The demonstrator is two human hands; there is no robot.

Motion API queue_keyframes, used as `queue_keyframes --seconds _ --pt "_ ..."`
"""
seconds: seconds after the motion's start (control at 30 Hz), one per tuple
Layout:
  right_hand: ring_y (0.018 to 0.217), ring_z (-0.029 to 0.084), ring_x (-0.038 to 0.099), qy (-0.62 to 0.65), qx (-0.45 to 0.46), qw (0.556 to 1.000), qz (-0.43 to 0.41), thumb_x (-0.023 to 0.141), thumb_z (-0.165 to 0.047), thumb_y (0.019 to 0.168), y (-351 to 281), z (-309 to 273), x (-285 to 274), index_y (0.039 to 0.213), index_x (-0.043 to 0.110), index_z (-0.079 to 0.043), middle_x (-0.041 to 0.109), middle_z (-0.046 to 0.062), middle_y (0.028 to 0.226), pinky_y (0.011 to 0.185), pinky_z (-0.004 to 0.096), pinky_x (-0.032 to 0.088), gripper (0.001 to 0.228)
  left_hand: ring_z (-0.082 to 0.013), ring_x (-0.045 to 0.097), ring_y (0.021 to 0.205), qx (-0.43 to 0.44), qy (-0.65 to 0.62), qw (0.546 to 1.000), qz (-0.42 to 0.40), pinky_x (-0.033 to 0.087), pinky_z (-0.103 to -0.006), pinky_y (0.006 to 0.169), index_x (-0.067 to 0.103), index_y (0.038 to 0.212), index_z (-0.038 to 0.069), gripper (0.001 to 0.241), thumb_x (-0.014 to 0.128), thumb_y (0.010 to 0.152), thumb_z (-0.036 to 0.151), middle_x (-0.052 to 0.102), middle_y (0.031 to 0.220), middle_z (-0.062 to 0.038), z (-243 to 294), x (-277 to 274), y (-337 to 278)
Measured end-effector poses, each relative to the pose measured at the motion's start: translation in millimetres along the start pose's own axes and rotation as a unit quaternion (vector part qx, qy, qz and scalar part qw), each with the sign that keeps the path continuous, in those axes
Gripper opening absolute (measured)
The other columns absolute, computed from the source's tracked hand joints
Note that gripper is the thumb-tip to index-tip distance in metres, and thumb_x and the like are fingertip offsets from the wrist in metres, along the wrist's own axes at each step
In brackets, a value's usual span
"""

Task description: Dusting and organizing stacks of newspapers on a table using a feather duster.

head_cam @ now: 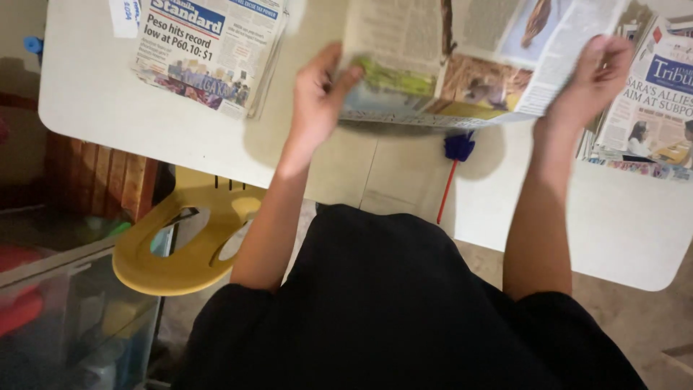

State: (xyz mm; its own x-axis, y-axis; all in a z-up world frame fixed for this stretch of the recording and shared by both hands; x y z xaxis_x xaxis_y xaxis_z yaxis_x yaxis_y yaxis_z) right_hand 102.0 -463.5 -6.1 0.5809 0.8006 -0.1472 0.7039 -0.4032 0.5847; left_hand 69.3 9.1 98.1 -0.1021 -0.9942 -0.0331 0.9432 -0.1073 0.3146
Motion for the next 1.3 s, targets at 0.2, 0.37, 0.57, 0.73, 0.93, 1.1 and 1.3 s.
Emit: queue_keyframes --seconds 0.2,0.37,0.57,0.73,0.93,1.1,1.3 --pt "0.09 0.013 0.071 0.269 0.19 0.92 -0.215 0.072 -0.013 0.111 -5 -106 44 0.122 0.069 -0.004 0.075 0.006 0.106 0.078 0.032 0.057 0.015 -0.0245 0.068 0.125 0.042 -0.025 0.997 0.058 0.053 -0.0377 0.109 0.052 0.146 -0.005 0.04 0.062 0.108 0.0 0.071 0.134 -0.021 -69 -50 48" --pt "0.073 0.01 0.066 0.112 0.271 0.947 -0.134 0.079 -0.008 0.104 -63 -28 85 0.103 0.072 -0.004 0.075 0.007 0.088 0.064 0.027 0.052 0.008 -0.0264 0.071 0.113 -0.1 -0.03 0.993 0.064 0.058 -0.0402 0.1 0.045 0.15 -0.001 0.049 0.061 0.104 0.006 0.074 0.127 -0.023 -127 -45 36" --pt "0.086 0.012 0.067 0.005 0.293 0.954 -0.058 0.068 -0.008 0.105 -157 87 74 0.109 0.07 0.001 0.075 0.008 0.098 0.077 0.027 0.053 0.01 -0.0213 0.07 0.108 -0.372 -0.128 0.919 0.021 0.058 -0.0355 0.094 0.043 0.146 0.003 0.061 0.071 0.095 0.017 0.069 0.125 -0.015 -259 -48 -57" --pt "0.1 0.021 0.069 -0.178 0.247 0.951 -0.059 0.057 -0.016 0.107 -216 58 13 0.133 0.067 -0.004 0.073 0.008 0.116 0.086 0.032 0.052 0.031 -0.0209 0.072 0.094 -0.442 0.033 0.895 -0.059 0.057 -0.0353 0.082 0.064 0.128 -0.001 0.04 0.071 0.093 0.017 0.075 0.107 -0.014 -323 -63 -144" --pt "0.088 0.04 0.067 -0.478 0.404 0.715 -0.312 0.064 -0.046 0.108 -359 56 -39 0.112 0.069 -0.007 0.07 0.02 0.092 0.079 0.051 0.053 0.04 -0.0238 0.071 0.085 -0.391 0.139 0.908 0.056 0.056 -0.0362 0.076 0.07 0.111 0.0 0.025 0.071 0.089 0.012 0.076 0.095 -0.014 -348 -73 -183" --pt "0.07 0.034 0.067 -0.235 0.587 0.763 -0.132 0.045 -0.03 0.106 -370 -3 -31 0.103 0.058 -0.006 0.063 0.013 0.076 0.064 0.05 0.056 0.028 -0.0188 0.072 0.085 -0.311 0.153 0.937 0.056 0.056 -0.0352 0.078 0.072 0.106 0.0 0.027 0.075 0.092 0.024 0.077 0.094 -0.013 -364 -73 -190" --pt "0.068 0.036 0.061 -0.299 0.383 0.865 -0.123 0.04 -0.03 0.118 -340 -29 -21 0.103 0.059 0.001 0.057 0.02 0.073 0.069 0.051 0.05 0.039 -0.0207 0.068 0.073 -0.372 0.19 0.907 -0.052 0.053 -0.0353 0.07 0.076 0.102 0.0 0.037 0.071 0.09 0.035 0.075 0.082 -0.013 -356 -90 -217"
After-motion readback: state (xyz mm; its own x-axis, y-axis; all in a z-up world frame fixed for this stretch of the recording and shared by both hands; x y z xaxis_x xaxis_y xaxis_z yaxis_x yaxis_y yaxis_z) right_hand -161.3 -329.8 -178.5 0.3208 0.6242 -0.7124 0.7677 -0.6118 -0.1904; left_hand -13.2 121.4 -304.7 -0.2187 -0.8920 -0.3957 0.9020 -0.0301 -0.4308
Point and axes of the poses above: each hand's wrist, its own y-axis towards the middle knuckle, its own x-axis out of the palm, z = x × y, the point moved 6 cm from there along y, towards the middle knuckle
